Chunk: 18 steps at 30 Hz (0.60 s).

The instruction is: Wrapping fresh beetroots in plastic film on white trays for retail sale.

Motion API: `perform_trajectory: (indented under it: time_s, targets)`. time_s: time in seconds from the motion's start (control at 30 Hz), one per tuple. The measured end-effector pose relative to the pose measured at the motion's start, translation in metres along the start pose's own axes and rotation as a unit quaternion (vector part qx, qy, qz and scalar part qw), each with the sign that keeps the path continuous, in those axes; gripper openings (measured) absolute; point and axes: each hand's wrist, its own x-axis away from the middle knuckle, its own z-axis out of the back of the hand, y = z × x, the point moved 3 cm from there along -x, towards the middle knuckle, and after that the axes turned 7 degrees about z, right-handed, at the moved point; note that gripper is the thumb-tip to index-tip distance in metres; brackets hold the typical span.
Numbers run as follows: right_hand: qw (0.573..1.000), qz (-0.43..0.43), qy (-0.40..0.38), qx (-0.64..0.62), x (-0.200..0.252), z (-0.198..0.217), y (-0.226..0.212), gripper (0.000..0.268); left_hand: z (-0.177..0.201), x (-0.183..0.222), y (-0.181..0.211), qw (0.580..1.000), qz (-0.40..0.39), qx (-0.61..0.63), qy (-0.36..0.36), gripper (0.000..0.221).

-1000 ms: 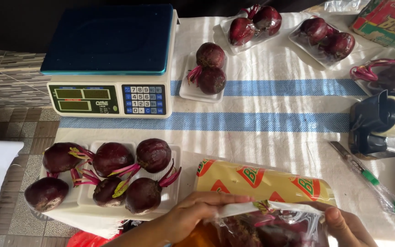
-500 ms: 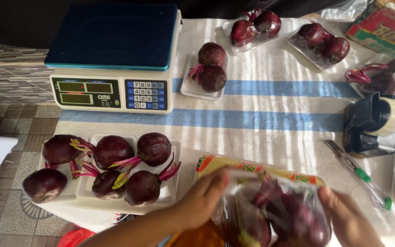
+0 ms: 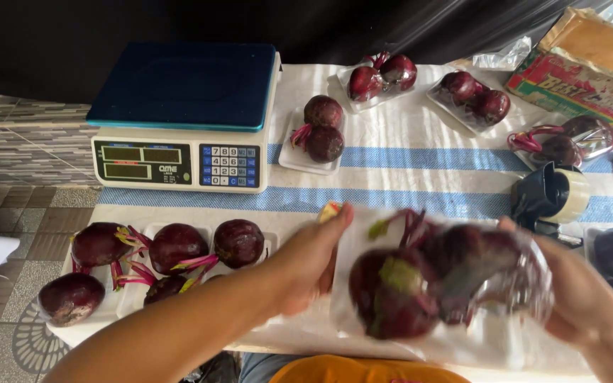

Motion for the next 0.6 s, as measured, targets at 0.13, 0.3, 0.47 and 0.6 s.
perform_trajectory:
  time_s: [0.13, 0.3, 0.47, 0.6]
  targets:
    - [0.98, -0.166, 0.061, -0.088, 0.031, -0.004, 0.044, 0.07, 0.014, -0.001, -0.056, 0.989, 0.095, 0.089, -0.067, 0.05]
    - [0.797, 0.172, -0.134, 0.564, -0.039, 0.115, 0.171, 0.078, 0.03, 0.008, -0.076, 0.972, 0.119, -0.191, -0.058, 0.063]
    - [0.789, 0.191, -0.128, 0.57, -0.047, 0.134, 0.229, 0.087, 0.042, 0.005, -0.08, 0.953, 0.21, -0.218, -0.022, 0.041]
    - [0.853, 0.344, -0.008, 0.392, 0.024, 0.052, 0.18, 0.053, 0.056, -0.006, -0.087, 0.926, 0.323, -0.165, -0.106, 0.045]
